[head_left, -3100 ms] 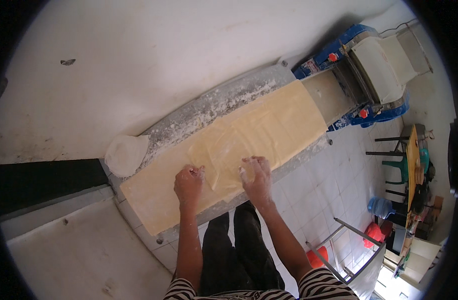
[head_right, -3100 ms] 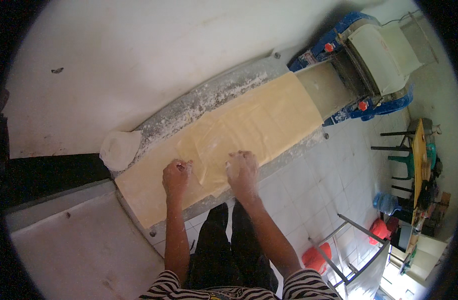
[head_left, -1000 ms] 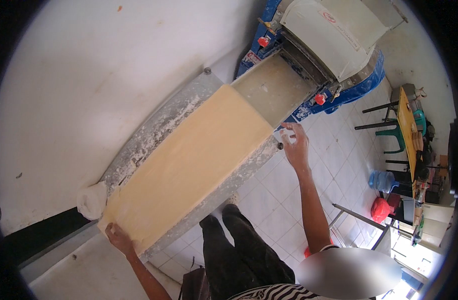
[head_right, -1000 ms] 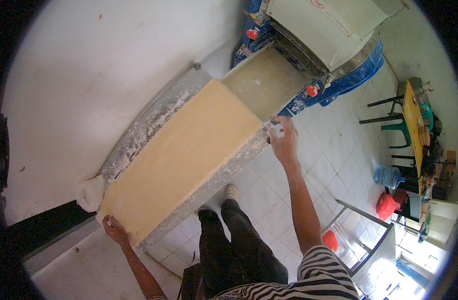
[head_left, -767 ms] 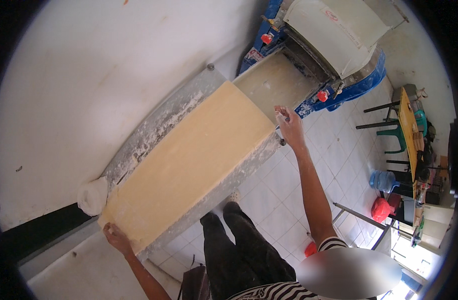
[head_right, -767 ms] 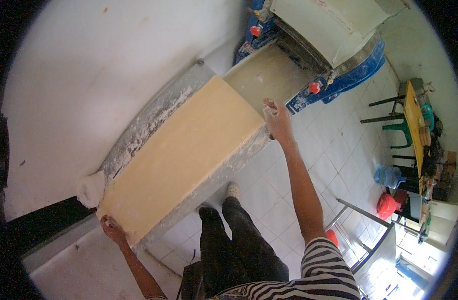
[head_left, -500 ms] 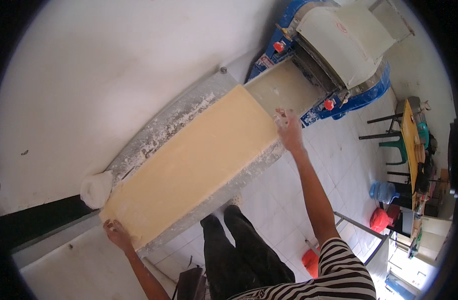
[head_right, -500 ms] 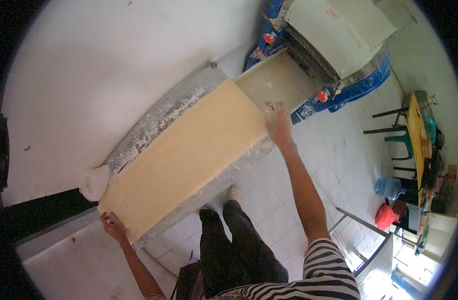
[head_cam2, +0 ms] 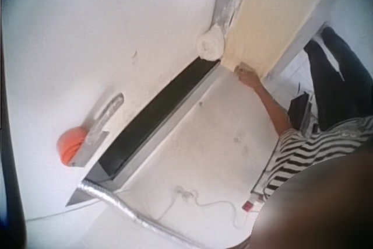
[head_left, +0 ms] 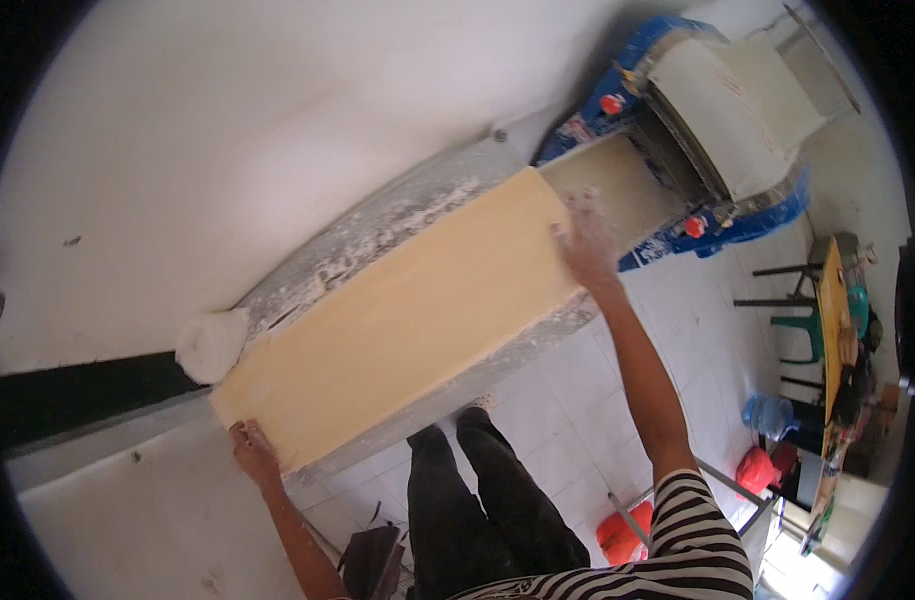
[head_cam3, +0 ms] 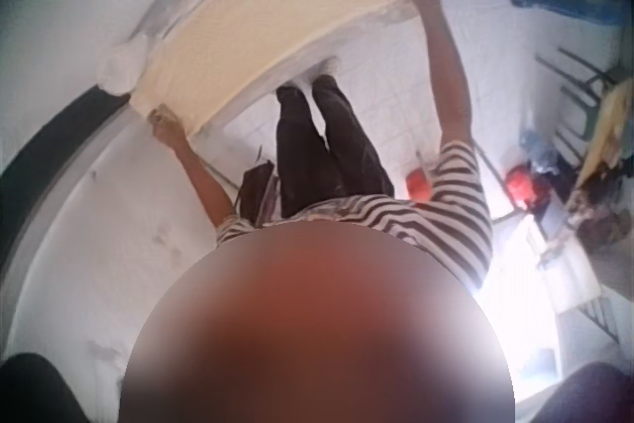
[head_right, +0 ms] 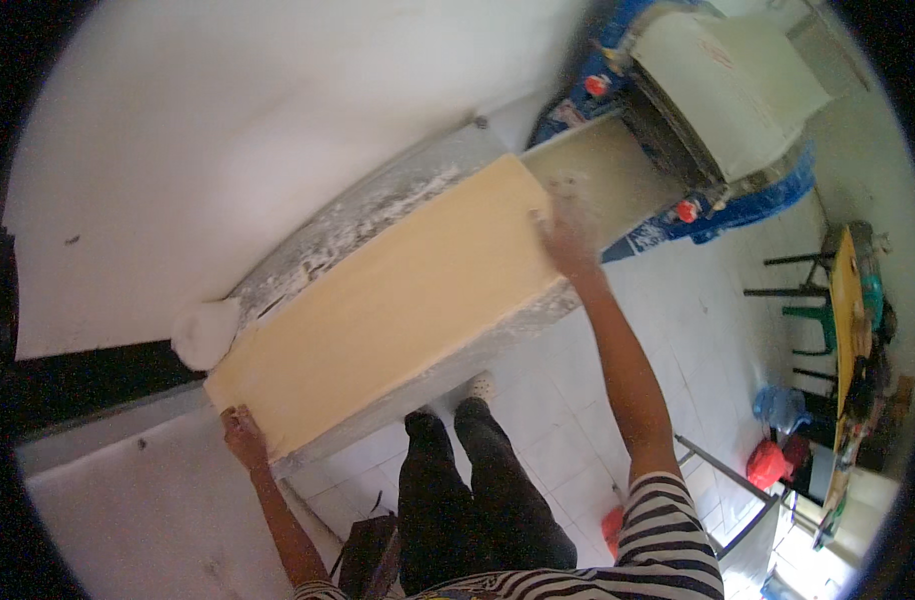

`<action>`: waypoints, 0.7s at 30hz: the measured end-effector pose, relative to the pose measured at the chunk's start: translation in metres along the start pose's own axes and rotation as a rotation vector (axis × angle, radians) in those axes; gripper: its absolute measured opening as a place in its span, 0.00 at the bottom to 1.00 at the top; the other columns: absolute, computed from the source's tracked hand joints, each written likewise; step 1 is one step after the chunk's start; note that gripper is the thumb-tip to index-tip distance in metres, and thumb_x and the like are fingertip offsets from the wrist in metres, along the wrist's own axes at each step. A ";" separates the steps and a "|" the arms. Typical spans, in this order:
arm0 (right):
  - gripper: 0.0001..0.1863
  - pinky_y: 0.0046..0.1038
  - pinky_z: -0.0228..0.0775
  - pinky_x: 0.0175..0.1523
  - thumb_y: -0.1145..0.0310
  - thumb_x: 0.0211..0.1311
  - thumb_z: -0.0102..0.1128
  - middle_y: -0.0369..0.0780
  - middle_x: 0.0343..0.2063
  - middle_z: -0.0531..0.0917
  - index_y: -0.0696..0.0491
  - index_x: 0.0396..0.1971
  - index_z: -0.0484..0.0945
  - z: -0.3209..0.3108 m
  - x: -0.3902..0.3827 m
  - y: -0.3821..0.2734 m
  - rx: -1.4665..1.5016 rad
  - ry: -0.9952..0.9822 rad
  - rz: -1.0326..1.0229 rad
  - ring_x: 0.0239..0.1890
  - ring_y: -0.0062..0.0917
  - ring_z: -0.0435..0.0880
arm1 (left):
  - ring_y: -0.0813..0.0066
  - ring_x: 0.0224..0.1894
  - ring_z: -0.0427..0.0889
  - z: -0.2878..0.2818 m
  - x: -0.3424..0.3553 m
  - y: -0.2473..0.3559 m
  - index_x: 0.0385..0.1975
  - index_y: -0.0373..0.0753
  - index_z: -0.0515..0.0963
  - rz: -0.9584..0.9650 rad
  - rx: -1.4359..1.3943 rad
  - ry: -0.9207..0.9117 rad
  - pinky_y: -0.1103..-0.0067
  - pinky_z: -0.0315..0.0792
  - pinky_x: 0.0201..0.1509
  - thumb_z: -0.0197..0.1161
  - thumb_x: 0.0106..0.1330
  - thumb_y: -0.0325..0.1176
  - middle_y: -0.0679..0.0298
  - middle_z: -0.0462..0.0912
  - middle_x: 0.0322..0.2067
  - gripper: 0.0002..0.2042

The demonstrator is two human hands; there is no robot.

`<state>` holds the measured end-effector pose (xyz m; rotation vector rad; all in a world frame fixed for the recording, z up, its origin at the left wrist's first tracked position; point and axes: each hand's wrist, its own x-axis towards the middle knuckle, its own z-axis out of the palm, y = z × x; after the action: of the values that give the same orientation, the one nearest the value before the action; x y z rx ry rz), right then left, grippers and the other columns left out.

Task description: The person feeds a sheet of dough through a dough sheeter multiple times, dusting it with flour between passes. Then the person uses a round metal cutter to cut circular pieces from the sheet on a stainless steel table.

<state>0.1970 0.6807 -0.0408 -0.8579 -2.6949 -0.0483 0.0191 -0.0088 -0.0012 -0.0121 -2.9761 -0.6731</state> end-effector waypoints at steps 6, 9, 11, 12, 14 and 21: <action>0.30 0.52 0.58 0.74 0.64 0.70 0.64 0.51 0.70 0.72 0.53 0.70 0.70 -0.045 -0.039 -0.042 0.194 0.134 0.118 0.72 0.48 0.68 | 0.51 0.29 0.84 -0.002 -0.014 0.002 0.54 0.38 0.77 0.041 0.075 0.102 0.62 0.75 0.32 0.63 0.78 0.43 0.51 0.84 0.29 0.16; 0.21 0.49 0.65 0.68 0.67 0.70 0.65 0.50 0.59 0.80 0.54 0.60 0.77 -0.068 -0.082 -0.122 0.394 0.107 0.077 0.63 0.47 0.75 | 0.55 0.28 0.83 -0.007 -0.019 0.004 0.55 0.40 0.76 0.034 -0.013 0.096 0.64 0.74 0.33 0.66 0.75 0.39 0.54 0.81 0.27 0.15; 0.15 0.47 0.67 0.66 0.68 0.69 0.65 0.48 0.50 0.83 0.54 0.53 0.81 -0.081 -0.111 -0.189 0.658 0.046 0.057 0.58 0.44 0.79 | 0.58 0.28 0.83 -0.012 -0.021 0.006 0.55 0.41 0.75 -0.023 -0.103 0.054 0.65 0.75 0.33 0.67 0.74 0.37 0.56 0.80 0.27 0.15; 0.11 0.46 0.68 0.64 0.68 0.69 0.65 0.46 0.46 0.84 0.53 0.48 0.83 -0.085 -0.127 -0.227 0.799 0.005 0.073 0.56 0.42 0.80 | 0.59 0.28 0.83 -0.014 -0.021 0.006 0.54 0.40 0.75 -0.055 -0.139 0.025 0.65 0.75 0.33 0.68 0.73 0.36 0.56 0.80 0.27 0.15; 0.08 0.45 0.69 0.61 0.68 0.68 0.66 0.45 0.41 0.84 0.53 0.43 0.83 -0.098 -0.156 -0.297 0.878 -0.220 0.048 0.51 0.41 0.82 | 0.61 0.28 0.83 -0.018 -0.021 0.005 0.54 0.40 0.75 -0.124 -0.259 -0.029 0.66 0.76 0.33 0.69 0.72 0.34 0.58 0.80 0.28 0.15; 0.13 0.45 0.69 0.54 0.60 0.62 0.72 0.43 0.41 0.78 0.51 0.40 0.82 -0.110 -0.187 -0.462 0.604 -0.390 0.097 0.49 0.40 0.79 | 0.69 0.29 0.83 -0.048 -0.008 -0.016 0.50 0.37 0.75 -0.208 -0.377 -0.337 0.70 0.77 0.37 0.72 0.69 0.31 0.62 0.79 0.27 0.15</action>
<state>0.1102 0.1837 0.0358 -0.8560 -2.7326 0.9926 0.0306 -0.0436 0.0342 0.1767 -3.1334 -1.3765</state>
